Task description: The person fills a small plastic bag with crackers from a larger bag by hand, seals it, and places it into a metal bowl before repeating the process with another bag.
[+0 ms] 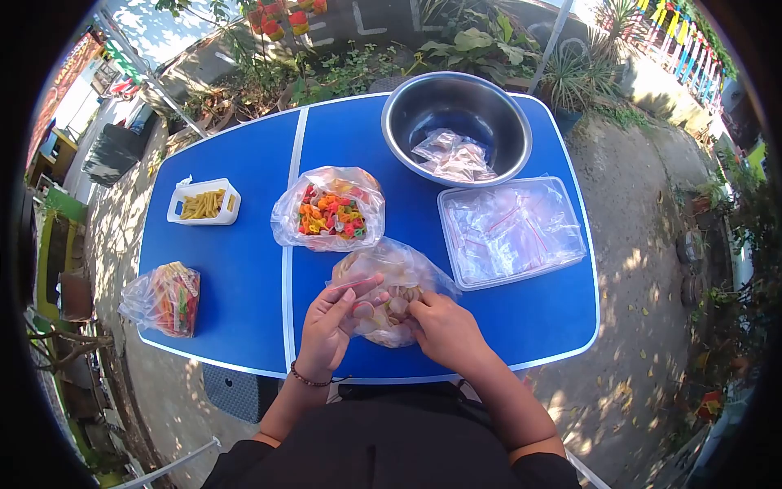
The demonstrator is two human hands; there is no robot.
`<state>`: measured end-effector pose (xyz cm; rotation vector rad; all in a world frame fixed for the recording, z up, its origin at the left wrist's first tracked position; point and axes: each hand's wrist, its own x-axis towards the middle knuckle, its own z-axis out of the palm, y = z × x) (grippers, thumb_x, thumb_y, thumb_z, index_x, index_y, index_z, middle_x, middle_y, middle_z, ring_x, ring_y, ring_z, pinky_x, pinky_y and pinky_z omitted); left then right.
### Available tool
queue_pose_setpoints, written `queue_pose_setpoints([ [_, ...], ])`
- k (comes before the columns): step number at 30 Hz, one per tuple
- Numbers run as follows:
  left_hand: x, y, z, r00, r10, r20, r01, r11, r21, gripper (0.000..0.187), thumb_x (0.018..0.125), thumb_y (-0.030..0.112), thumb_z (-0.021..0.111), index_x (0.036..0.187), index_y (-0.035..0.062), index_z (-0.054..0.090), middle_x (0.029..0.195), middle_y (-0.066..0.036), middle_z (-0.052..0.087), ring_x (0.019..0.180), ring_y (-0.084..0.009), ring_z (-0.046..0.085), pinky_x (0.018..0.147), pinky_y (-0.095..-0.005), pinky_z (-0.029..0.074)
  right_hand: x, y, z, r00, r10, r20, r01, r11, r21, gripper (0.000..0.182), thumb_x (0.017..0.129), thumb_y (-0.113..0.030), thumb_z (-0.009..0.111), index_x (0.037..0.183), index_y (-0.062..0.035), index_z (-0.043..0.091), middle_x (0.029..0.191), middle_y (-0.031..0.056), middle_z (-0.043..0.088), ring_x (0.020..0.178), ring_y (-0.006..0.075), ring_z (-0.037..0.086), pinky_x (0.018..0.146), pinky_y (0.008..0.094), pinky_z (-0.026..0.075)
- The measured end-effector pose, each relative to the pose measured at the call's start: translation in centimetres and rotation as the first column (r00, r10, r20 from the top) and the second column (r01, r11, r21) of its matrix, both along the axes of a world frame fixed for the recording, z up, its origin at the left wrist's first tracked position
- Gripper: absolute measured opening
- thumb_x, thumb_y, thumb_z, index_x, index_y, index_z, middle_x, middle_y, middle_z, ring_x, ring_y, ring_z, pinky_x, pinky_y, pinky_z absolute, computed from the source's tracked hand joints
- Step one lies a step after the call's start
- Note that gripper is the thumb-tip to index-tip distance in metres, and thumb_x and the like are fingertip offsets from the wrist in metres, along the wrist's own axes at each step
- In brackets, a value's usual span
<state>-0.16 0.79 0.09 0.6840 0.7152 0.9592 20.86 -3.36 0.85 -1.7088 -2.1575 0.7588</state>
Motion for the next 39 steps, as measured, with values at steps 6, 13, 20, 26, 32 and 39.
queue_pose_setpoints([
  [6,-0.3,-0.2,0.0,0.999,0.031,0.033,-0.031,1.0,0.0,0.032,0.107,0.012,0.045,0.134,-0.0033,0.055,0.132,-0.023,0.062,0.117,-0.0319,0.066,0.098,-0.0393,0.054,-0.2,0.1,-0.6,1.0,0.011,-0.028,-0.008,0.997,0.076,0.024,0.079,-0.008,0.073,0.102,-0.0065,0.068,0.103,0.0119,0.064,0.095,0.0334,0.065,0.081,0.0431,0.055],
  [13,-1.3,-0.1,1.3,0.999,0.0,0.044,0.0,1.0,-0.001,0.032,0.107,0.011,0.044,0.133,-0.004,0.055,0.129,-0.025,0.063,0.113,-0.0318,0.068,0.095,-0.0376,0.055,-2.0,1.1,-0.6,0.995,0.084,-0.06,-0.07,0.974,0.214,0.051,0.073,-0.016,0.079,0.122,-0.0106,0.063,0.118,0.0138,0.06,0.11,0.0347,0.059,0.09,0.0428,0.054],
  [20,-1.6,-0.2,1.3,0.995,0.028,0.094,-0.026,0.999,-0.024,0.032,0.107,0.011,0.043,0.132,-0.0046,0.056,0.129,-0.025,0.063,0.113,-0.034,0.067,0.098,-0.0406,0.054,-3.0,1.5,-0.5,0.991,0.042,0.13,-0.07,0.973,0.219,0.058,0.068,-0.022,0.083,0.121,-0.0097,0.063,0.12,0.0176,0.057,0.113,0.035,0.057,0.097,0.0423,0.051],
  [26,-1.9,0.0,0.9,0.995,-0.004,0.098,0.005,1.0,-0.009,0.033,0.107,0.014,0.046,0.135,-0.0035,0.053,0.132,-0.025,0.061,0.117,-0.0334,0.065,0.1,-0.0446,0.054,-1.2,1.3,-1.3,0.999,0.02,-0.036,-0.01,0.966,0.258,0.025,0.076,-0.005,0.075,0.099,-0.0035,0.068,0.109,0.0149,0.062,0.099,0.0334,0.063,0.089,0.04,0.053],
  [32,-1.4,-0.2,1.4,0.996,-0.009,0.09,0.012,1.0,-0.027,0.032,0.108,0.012,0.043,0.134,-0.0038,0.054,0.131,-0.026,0.061,0.117,-0.0365,0.065,0.101,-0.0448,0.054,-0.3,1.7,0.8,0.93,-0.112,-0.351,0.197,0.956,0.217,0.02,0.08,0.004,0.07,0.1,0.0013,0.068,0.106,0.0162,0.066,0.093,0.035,0.068,0.081,0.0389,0.056],
  [39,-1.3,-0.3,1.3,0.995,-0.03,0.094,0.031,0.999,-0.009,0.032,0.108,0.012,0.042,0.134,-0.0037,0.053,0.132,-0.026,0.061,0.118,-0.0365,0.065,0.101,-0.0478,0.054,0.5,1.4,0.3,0.933,-0.061,-0.355,0.144,0.966,0.213,0.027,0.08,0.007,0.067,0.107,0.0022,0.066,0.114,0.019,0.065,0.098,0.0397,0.066,0.085,0.0411,0.056],
])
